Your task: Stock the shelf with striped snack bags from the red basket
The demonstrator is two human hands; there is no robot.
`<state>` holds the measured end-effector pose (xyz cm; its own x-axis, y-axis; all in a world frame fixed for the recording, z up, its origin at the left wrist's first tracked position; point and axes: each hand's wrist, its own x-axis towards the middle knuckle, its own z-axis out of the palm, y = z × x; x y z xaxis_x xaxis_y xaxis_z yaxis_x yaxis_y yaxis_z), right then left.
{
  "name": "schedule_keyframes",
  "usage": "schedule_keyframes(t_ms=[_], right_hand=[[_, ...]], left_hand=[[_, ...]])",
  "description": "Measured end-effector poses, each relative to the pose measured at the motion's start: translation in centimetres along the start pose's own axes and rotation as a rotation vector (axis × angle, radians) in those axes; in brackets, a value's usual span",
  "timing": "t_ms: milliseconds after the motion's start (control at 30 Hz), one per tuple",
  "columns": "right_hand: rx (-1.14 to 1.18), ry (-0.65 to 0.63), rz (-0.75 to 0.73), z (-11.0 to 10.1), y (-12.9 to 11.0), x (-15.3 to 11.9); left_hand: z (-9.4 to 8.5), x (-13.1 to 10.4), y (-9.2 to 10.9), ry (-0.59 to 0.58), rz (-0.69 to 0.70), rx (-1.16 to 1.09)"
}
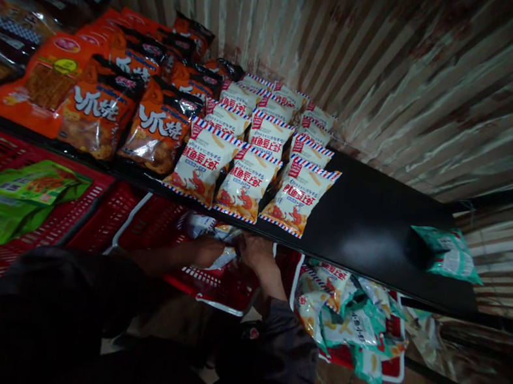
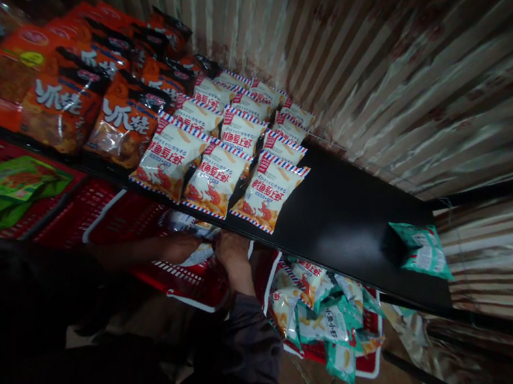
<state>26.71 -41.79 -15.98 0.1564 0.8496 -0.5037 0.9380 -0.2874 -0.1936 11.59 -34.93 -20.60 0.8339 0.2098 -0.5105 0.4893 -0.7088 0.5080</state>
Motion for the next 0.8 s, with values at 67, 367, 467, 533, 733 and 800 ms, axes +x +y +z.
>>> schedule_keyframes(t_ms=[67, 367, 467, 533, 733, 800], right_hand=[[0.011, -0.032, -0.027, -0.1, -0.1, 0.0], [0.175, -0.235, -0.296, -2.0, -1.4, -1.4], [0.272, -0.254, -0.431, -4.0, -1.5, -2.4], [0.346, -0.227, -0.467, -5.5, -1.2, -3.3], [0.915, -0.067, -0.524, -8.9, 0.9, -6.7], [1.087, 0.026, -0.515, -9.4, 1.5, -7.6]], left_hand=[[-1.6, -0.9, 0.3, -0.061, -0.002, 0.055], [-8.7, -4.1, 1.7, -0.173, 0.059, -0.035], [-10.9, -5.4, 2.2, -0.164, 0.136, -0.133], [-12.3, -6.4, 2.5, -0.194, 0.204, -0.182], [-15.5, -8.9, 2.6, -0.184, 0.256, -0.419], [-16.1, -9.3, 2.3, -0.098, 0.287, -0.486]])
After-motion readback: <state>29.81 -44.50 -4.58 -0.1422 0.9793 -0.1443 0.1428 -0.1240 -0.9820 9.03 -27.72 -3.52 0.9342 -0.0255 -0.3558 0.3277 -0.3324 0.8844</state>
